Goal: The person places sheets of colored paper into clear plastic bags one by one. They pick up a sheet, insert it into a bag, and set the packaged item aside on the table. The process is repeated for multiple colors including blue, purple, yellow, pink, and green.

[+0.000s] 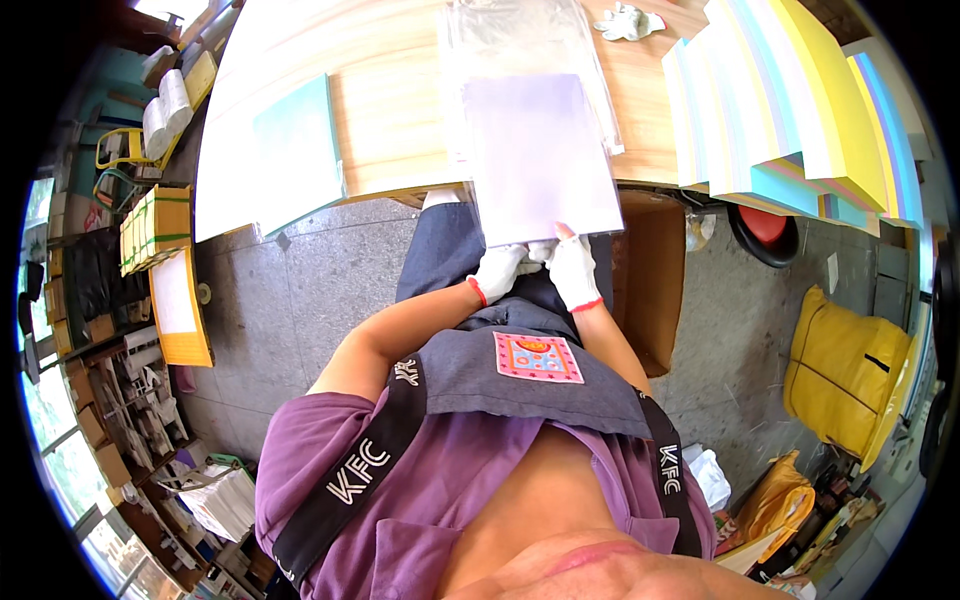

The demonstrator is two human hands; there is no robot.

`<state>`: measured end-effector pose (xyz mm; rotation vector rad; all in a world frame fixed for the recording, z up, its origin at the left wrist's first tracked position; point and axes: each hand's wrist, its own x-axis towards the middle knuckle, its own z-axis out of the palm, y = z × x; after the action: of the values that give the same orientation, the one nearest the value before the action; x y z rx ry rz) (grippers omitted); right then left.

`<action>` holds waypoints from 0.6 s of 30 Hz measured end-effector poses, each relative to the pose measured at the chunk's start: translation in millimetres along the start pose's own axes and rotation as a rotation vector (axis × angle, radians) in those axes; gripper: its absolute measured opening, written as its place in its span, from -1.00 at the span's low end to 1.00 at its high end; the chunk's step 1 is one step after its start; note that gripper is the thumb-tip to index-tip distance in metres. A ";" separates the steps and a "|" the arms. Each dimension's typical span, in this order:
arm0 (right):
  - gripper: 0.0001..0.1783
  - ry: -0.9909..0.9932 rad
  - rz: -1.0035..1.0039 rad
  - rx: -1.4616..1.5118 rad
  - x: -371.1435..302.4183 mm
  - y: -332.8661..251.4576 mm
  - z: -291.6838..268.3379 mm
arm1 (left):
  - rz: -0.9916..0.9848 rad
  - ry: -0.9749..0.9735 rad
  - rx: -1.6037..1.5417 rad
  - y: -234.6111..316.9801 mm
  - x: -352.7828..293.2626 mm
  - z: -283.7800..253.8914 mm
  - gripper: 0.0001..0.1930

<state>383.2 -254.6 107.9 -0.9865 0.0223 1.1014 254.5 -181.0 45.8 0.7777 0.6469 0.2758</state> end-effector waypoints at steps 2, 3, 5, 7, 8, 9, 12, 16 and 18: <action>-0.61 0.052 0.161 -0.085 6.6 -11.6 15.3 | -0.092 0.137 -0.243 3.9 -7.9 6.6 -0.85; -0.60 0.073 0.246 -0.131 12.5 -15.7 23.9 | -0.119 0.165 -0.271 5.1 -9.8 7.3 -0.86; -0.58 -0.101 -0.112 -0.717 31.0 -15.2 21.9 | -0.183 0.205 -0.318 10.0 -9.2 10.1 -0.87; -0.51 -0.193 -0.607 -1.692 43.2 -25.6 27.2 | -0.214 0.251 -0.329 15.2 -15.3 8.9 -0.85; -0.54 -0.266 -0.498 -1.289 67.1 0.2 -4.4 | -0.217 0.254 -0.329 21.3 -14.2 13.8 -0.83; -0.55 -0.313 -0.385 -0.764 92.2 24.3 -40.2 | -0.234 0.243 -0.319 26.7 -9.3 19.5 -0.82; -0.57 -0.304 0.067 -0.042 67.6 22.0 -30.0 | -0.267 0.183 -0.285 53.8 -21.1 15.7 -0.67; -0.60 -0.569 0.439 -0.464 -14.5 -59.2 46.3 | -0.115 0.338 -0.063 93.7 -64.5 3.0 -0.72; -0.67 -0.629 0.199 -0.777 -20.3 -83.9 79.6 | -0.030 0.388 0.178 105.1 -61.0 -11.6 -0.80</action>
<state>401.4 -223.4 219.7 -1.2835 -0.8906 1.6139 200.0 -129.9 142.3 0.8921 1.0592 0.3487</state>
